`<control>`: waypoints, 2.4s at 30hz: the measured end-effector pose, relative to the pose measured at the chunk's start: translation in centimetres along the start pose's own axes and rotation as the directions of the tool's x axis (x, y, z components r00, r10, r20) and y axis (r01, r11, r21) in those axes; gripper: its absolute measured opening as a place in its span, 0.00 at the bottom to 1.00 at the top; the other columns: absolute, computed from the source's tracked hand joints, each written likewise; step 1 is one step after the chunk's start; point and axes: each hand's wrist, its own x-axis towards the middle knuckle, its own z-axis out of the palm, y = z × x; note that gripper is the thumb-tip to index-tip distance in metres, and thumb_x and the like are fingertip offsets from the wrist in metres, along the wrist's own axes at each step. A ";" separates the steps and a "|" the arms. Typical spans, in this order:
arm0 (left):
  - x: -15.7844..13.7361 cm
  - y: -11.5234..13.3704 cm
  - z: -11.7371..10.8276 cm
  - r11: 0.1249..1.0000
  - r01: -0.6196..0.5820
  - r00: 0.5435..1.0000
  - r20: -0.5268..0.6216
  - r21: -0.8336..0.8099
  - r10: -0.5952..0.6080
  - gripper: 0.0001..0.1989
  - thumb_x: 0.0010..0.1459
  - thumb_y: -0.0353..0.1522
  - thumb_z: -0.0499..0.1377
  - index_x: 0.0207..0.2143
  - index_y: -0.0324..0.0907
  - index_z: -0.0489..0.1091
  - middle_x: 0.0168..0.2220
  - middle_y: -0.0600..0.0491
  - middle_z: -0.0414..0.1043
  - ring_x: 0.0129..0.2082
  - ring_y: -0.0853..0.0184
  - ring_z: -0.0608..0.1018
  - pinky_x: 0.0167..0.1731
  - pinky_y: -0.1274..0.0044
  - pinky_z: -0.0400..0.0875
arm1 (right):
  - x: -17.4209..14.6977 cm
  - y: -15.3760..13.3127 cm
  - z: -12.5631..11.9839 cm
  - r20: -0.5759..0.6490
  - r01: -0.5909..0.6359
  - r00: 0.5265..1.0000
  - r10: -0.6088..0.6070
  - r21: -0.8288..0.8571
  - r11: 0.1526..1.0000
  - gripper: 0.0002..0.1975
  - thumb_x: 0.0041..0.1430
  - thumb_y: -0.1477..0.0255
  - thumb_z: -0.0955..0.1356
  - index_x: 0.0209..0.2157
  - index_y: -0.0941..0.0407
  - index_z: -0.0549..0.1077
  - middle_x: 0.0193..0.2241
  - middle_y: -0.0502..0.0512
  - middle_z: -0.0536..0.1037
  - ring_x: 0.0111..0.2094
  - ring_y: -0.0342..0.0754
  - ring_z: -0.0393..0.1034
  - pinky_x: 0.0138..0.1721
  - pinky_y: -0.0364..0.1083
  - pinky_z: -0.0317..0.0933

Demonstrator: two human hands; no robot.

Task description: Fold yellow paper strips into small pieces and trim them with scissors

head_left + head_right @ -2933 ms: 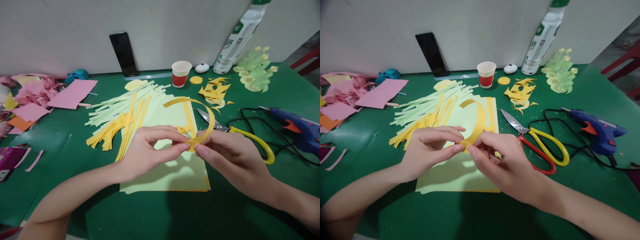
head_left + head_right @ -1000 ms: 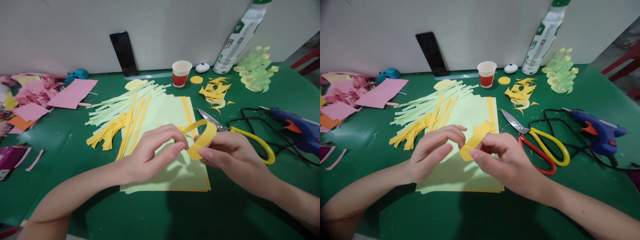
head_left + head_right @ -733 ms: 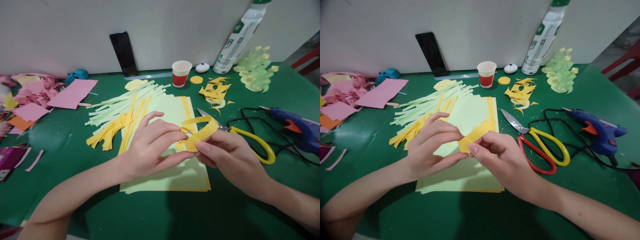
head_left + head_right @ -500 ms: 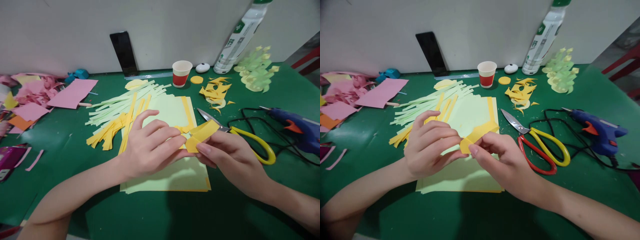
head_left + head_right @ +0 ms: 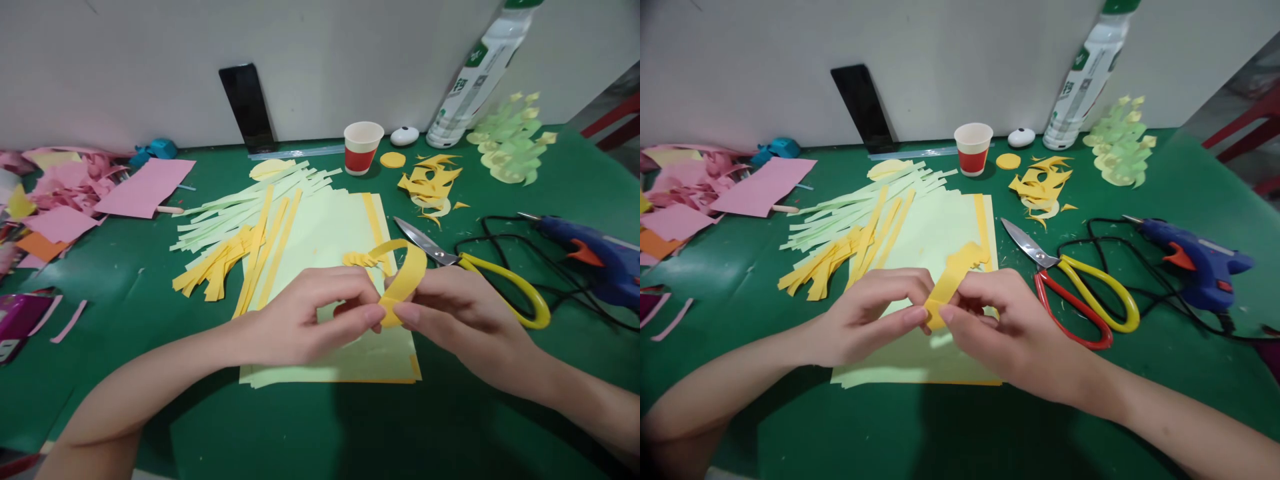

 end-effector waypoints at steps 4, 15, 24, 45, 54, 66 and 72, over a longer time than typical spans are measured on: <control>0.0 0.0 -0.1 0.995 0.056 0.997 -0.038 -0.082 -0.059 0.12 0.59 0.29 0.51 0.22 0.39 0.65 0.22 0.56 0.64 0.24 0.73 0.66 0.25 0.81 0.62 | 0.0 0.0 0.2 -0.041 0.107 0.993 -0.110 -0.073 0.992 0.10 0.58 0.73 0.63 0.22 0.56 0.66 0.16 0.46 0.65 0.19 0.39 0.57 0.18 0.40 0.51; 0.0 0.3 -0.1 0.931 0.229 0.959 -0.096 -0.286 -0.265 0.12 0.56 0.27 0.52 0.20 0.39 0.64 0.21 0.58 0.65 0.23 0.76 0.65 0.26 0.83 0.60 | 0.2 0.1 0.3 -0.173 0.386 0.869 -0.463 -0.347 0.855 0.10 0.55 0.84 0.63 0.32 0.55 0.67 0.23 0.48 0.71 0.25 0.41 0.67 0.26 0.42 0.61; -0.2 -0.1 0.0 0.719 0.336 0.912 0.018 -0.609 -0.410 0.12 0.56 0.30 0.54 0.20 0.39 0.67 0.20 0.59 0.65 0.22 0.77 0.64 0.26 0.83 0.59 | 0.2 0.1 0.0 -0.033 0.429 0.746 -0.665 -0.741 0.517 0.09 0.54 0.83 0.64 0.30 0.55 0.69 0.25 0.52 0.77 0.24 0.39 0.71 0.23 0.38 0.62; 0.1 -0.7 0.3 0.998 -0.001 0.942 -0.336 -0.056 -0.018 0.05 0.54 0.28 0.58 0.27 0.39 0.72 0.30 0.52 0.71 0.26 0.73 0.71 0.23 0.81 0.66 | 0.7 -0.5 0.7 -0.314 -0.013 0.944 -0.105 -0.352 0.936 0.08 0.47 0.79 0.64 0.19 0.55 0.70 0.13 0.47 0.71 0.15 0.40 0.62 0.14 0.38 0.58; 0.1 -0.5 0.0 0.978 0.131 0.908 -0.377 -0.163 -0.184 0.03 0.51 0.29 0.62 0.29 0.42 0.77 0.29 0.55 0.77 0.28 0.73 0.74 0.27 0.82 0.68 | 0.9 -0.7 0.5 -0.302 -0.187 0.942 0.148 -0.104 0.977 0.06 0.49 0.72 0.66 0.21 0.54 0.72 0.16 0.48 0.70 0.18 0.41 0.60 0.17 0.39 0.57; 0.1 -0.9 -0.1 0.764 0.270 0.852 -0.225 -0.586 -0.473 0.01 0.47 0.32 0.65 0.25 0.44 0.77 0.26 0.57 0.76 0.23 0.77 0.71 0.25 0.86 0.69 | 0.9 -0.8 0.3 -0.288 -0.002 0.955 -0.073 -0.250 0.968 0.08 0.52 0.77 0.64 0.22 0.55 0.70 0.19 0.48 0.72 0.17 0.39 0.62 0.16 0.38 0.57; 0.0 -0.9 0.1 0.748 0.202 0.844 -0.275 -0.632 -0.460 0.01 0.47 0.31 0.65 0.25 0.43 0.77 0.27 0.56 0.76 0.23 0.77 0.72 0.25 0.85 0.70 | 0.3 -0.1 0.6 -0.281 0.197 0.849 -0.448 -0.619 0.761 0.07 0.53 0.77 0.67 0.35 0.53 0.71 0.25 0.52 0.75 0.17 0.41 0.61 0.18 0.43 0.59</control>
